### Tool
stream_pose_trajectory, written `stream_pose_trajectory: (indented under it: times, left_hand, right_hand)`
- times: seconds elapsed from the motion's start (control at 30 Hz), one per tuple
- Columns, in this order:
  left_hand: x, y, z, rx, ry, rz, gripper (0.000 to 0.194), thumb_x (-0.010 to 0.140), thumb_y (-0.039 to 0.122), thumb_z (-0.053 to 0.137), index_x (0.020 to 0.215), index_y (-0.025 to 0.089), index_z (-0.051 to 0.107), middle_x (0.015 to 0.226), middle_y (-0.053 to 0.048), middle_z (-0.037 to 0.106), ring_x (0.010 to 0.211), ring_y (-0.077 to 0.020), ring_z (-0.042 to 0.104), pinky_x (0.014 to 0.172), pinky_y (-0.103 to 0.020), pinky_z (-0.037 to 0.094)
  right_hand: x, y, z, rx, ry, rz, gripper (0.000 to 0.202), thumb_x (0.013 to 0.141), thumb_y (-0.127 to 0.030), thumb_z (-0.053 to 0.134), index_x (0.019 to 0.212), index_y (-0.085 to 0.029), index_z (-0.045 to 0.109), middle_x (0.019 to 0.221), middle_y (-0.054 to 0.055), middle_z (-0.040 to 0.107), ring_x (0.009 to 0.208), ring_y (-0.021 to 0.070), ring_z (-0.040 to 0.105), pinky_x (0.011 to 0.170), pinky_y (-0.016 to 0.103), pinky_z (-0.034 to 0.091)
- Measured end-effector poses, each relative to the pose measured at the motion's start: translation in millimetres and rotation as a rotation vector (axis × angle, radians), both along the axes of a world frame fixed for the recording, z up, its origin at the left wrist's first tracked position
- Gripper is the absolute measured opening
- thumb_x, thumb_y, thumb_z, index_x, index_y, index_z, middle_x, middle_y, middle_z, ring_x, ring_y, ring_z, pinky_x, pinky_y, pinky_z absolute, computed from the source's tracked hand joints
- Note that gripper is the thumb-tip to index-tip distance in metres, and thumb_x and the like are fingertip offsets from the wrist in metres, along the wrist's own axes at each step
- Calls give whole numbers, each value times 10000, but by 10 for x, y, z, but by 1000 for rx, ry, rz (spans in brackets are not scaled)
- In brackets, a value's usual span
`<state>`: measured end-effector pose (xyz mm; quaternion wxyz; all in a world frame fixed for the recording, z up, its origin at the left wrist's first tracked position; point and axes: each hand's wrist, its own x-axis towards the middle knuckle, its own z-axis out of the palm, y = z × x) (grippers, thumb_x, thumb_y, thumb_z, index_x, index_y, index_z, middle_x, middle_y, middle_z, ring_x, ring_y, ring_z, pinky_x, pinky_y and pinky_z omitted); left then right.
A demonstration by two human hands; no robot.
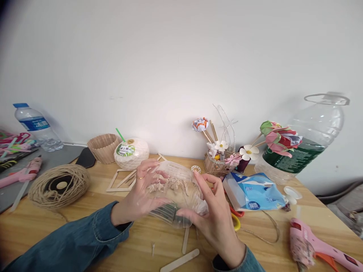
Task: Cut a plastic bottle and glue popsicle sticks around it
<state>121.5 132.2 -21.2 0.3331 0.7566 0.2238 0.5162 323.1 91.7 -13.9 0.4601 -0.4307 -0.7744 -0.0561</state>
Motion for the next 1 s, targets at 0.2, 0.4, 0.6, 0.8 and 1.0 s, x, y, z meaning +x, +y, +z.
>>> stream_pose_trajectory:
  times: [0.2,0.4,0.6,0.8,1.0]
  left_hand:
    - [-7,4,10,66,14,38,705,722,231,703,1235,351,234,1192,-65,275,932,-157,495,762,-334,539]
    - [-4,44,10,120,-33,9,738,697,220,725,1251,349,255,1234,-78,284,1027,-192,478,752,-306,525]
    - [-22,68,23,108,-118,-172,770,670,167,742,1257,337,273,1358,-111,298,870,-129,538,733,-294,517]
    - [-68,128,-14,48,-7,87,809,660,192,732,1313,295,264,1337,-118,333,826,-139,535,758,-338,509]
    - [-23,129,-91,89,132,138,786,671,149,708,1301,301,263,1315,-105,344,1062,-236,487,795,-348,508]
  right_hand:
    - [4,1,-7,29,-17,1,762,778,-468,592,1429,-362,212,1081,93,430,925,237,492,713,362,508]
    - [5,-9,1,48,-28,6,777,774,-450,607,1432,-356,204,1072,95,432,916,234,498,692,355,511]
    - [6,-13,-7,57,-23,17,795,756,-477,617,1430,-313,226,1059,90,470,898,219,519,673,322,503]
    - [168,84,88,-321,313,-149,282,742,-483,640,735,-208,579,629,-11,505,554,145,484,498,262,412]
    - [150,-127,260,-218,777,-112,246,836,-388,511,667,-235,417,637,-28,362,542,128,359,430,231,319]
